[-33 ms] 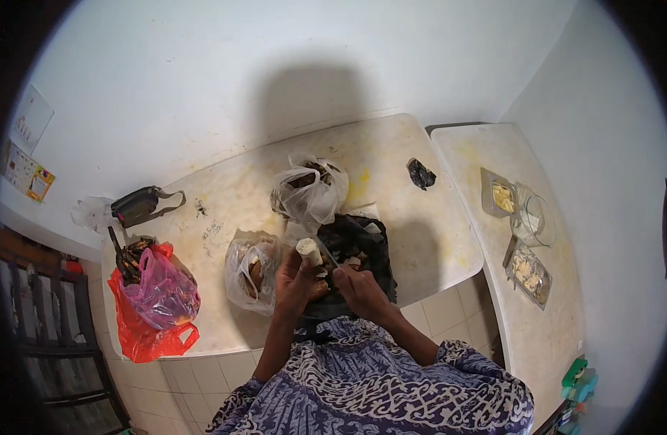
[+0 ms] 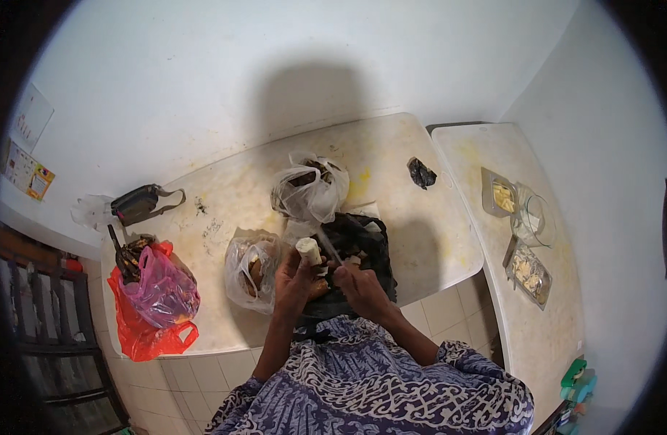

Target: The person takes a vegetable from a white plastic bag and uses a knife to peel and cut it into small pieces over a black bag on a table.

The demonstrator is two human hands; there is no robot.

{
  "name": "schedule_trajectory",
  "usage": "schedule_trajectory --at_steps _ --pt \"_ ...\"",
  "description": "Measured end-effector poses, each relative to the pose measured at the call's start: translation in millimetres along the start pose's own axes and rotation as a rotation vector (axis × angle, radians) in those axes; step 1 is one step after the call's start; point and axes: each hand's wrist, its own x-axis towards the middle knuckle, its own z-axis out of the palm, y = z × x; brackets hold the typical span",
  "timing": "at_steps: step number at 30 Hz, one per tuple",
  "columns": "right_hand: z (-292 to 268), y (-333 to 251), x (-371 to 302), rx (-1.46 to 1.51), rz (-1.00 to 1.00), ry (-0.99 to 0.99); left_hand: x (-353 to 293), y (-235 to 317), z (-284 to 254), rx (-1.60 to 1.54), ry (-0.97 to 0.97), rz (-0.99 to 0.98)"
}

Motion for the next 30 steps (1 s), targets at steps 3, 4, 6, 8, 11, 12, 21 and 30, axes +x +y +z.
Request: schedule_trajectory --at_steps 3,4,6,8,11,12,21,30 --pt "-6.9 -11.0 3.1 0.101 0.004 0.196 -2.8 -3.3 -10.1 0.159 0.182 -0.096" --pt "-9.4 -8.6 5.3 0.100 0.008 0.199 -4.2 -3.9 -14.4 0.158 0.181 -0.101" --pt "-14.3 3.0 7.5 0.081 0.176 0.171 -10.0 -6.9 -21.7 0.455 0.050 -0.106" --pt "-10.1 24.2 7.5 0.015 0.115 0.157 -11.3 -11.8 -24.7 0.600 -0.011 -0.139" --pt "-5.8 36.9 0.8 -0.042 0.153 0.093 -13.4 -11.9 -14.0 0.779 -0.046 -0.249" --pt "-4.3 38.7 -1.4 -0.030 0.252 0.043 -14.4 -15.8 -17.1 0.857 -0.071 -0.223" --pt "-1.0 67.3 -14.3 -0.008 0.252 0.021 -15.3 -31.3 -29.3 0.893 -0.242 -0.259" --pt "0.0 59.9 -3.1 -0.034 0.305 -0.016 -13.4 -30.6 -29.5 0.905 -0.250 -0.332"
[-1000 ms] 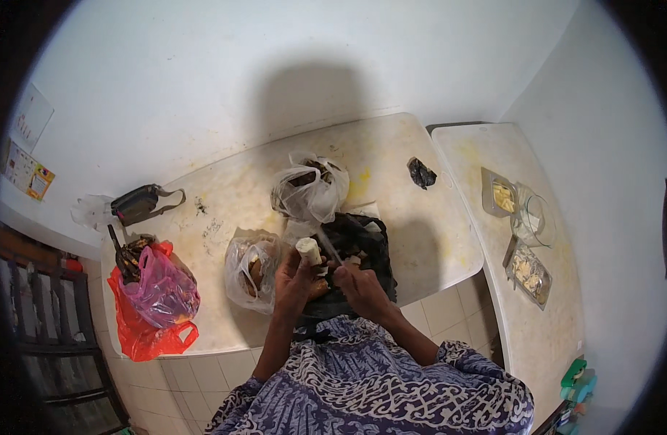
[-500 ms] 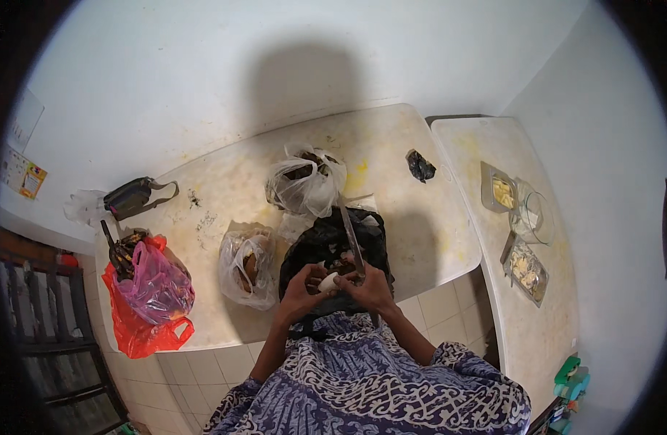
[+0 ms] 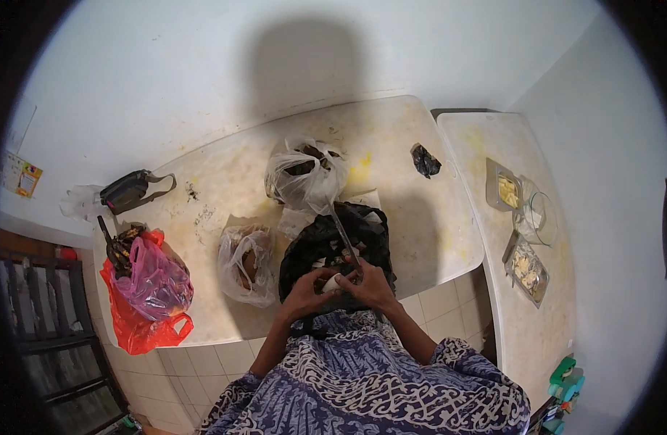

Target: The person takes a vegetable from a white plastic bag and uses a knife to peel and cut it into small pieces over a black bag on a table.

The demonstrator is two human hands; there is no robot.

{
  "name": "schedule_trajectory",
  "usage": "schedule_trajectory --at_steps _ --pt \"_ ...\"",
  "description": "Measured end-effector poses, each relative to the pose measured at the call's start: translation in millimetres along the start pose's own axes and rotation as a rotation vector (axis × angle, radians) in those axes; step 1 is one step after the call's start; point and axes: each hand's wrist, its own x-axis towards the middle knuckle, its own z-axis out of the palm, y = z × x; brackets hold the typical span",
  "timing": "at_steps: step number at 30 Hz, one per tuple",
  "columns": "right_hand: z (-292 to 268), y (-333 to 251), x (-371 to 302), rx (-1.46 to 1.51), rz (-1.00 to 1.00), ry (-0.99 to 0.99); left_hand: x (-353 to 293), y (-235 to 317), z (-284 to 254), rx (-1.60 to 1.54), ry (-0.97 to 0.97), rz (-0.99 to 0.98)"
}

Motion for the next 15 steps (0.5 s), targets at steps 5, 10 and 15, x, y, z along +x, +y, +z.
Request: schedule_trajectory --at_steps 5,10,15 --pt "3.0 -1.5 3.8 -0.006 -0.011 -0.010 -1.4 5.5 -6.1 0.016 0.021 -0.125" --pt "1.6 5.3 6.2 -0.007 -0.014 0.043 6.3 -16.6 -12.4 -0.069 0.253 -0.058" --pt "-8.6 7.9 3.5 -0.018 0.000 0.060 51.8 -28.8 -45.8 0.139 0.460 -0.022"
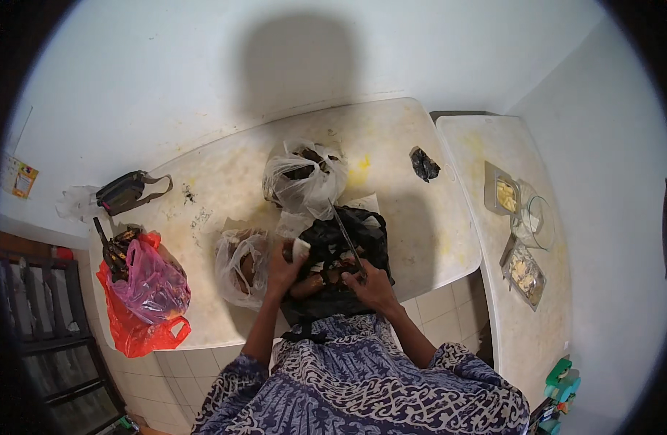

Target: The person takes a vegetable from a white plastic bag and uses a knife to peel and cut it into small pieces over a black bag on a table.

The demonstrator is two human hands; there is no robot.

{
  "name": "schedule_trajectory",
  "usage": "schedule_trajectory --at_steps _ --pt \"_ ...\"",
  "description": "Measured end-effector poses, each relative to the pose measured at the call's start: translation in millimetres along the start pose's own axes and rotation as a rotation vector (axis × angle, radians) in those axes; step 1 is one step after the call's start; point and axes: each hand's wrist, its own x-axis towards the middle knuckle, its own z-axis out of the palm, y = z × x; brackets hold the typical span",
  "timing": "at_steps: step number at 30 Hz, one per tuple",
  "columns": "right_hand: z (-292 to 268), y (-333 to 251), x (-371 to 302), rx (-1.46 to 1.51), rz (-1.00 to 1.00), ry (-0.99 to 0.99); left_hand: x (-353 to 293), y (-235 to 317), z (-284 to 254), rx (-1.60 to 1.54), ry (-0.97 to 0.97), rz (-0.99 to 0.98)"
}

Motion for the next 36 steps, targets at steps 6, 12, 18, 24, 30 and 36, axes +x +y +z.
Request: schedule_trajectory --at_steps 6,12,18,24,30,36 --pt "-9.4 -7.8 -3.7 -0.028 0.030 0.032 79.8 -32.1 3.6 0.243 0.132 0.142" --pt "-17.3 -10.7 -6.3 -0.058 0.055 0.106 114.9 -81.3 14.7 0.308 -0.033 0.094" --pt "-16.2 2.6 -1.2 -0.033 0.105 0.109 86.1 -79.2 8.0 0.321 0.103 0.319" --pt "-13.1 18.2 0.2 -0.063 0.045 0.155 -8.7 -31.4 17.4 0.150 -0.130 0.185" --pt "-10.4 23.3 -5.3 -0.091 -0.115 0.128 -53.0 -60.5 27.0 0.765 -0.225 0.321" --pt "-10.2 8.6 -17.9 -0.084 0.086 -0.046 -39.0 -85.8 28.8 0.890 -0.320 0.312"
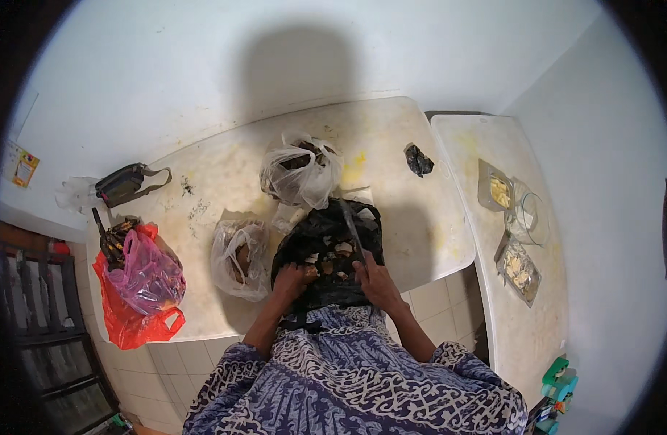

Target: The person takes a vegetable from a white plastic bag and uses a knife to peel and cut it into small pieces over a black bag on a table.

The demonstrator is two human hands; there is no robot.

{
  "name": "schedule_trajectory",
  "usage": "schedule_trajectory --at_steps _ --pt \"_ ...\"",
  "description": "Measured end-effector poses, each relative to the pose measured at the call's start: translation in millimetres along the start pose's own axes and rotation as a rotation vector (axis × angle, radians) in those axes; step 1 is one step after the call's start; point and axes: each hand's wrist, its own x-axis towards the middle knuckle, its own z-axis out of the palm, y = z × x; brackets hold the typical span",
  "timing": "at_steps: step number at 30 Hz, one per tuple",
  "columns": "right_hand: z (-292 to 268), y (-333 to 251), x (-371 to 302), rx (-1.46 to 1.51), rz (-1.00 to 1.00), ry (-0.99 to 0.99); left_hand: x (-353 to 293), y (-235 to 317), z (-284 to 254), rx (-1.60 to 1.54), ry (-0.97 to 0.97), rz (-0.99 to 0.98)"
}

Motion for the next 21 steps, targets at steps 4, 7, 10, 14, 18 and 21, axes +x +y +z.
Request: schedule_trajectory --at_steps 4,7,10,14,18,21 --pt "0.7 1.7 -17.5 -0.147 -0.109 0.147 5.4 -2.0 -21.2 -0.281 -0.027 -0.022" --pt "3.7 12.5 -23.8 -0.228 -0.263 0.191 1.3 9.4 -45.9 -0.627 0.066 -0.130" --pt "1.3 0.5 -28.4 -0.134 -0.276 0.158 2.6 27.1 -62.4 -1.163 0.007 -0.332" --pt "3.3 -9.7 -28.6 -0.028 -0.210 0.017 3.6 34.7 -59.7 -1.172 0.012 -0.412" --pt "13.2 2.1 -26.8 -0.205 -0.394 0.093 9.5 35.0 -59.2 -0.977 -0.016 -0.232" --pt "16.2 -1.9 -26.0 -0.125 -0.340 0.042 12.8 39.1 -59.0 -0.793 0.021 -0.315"
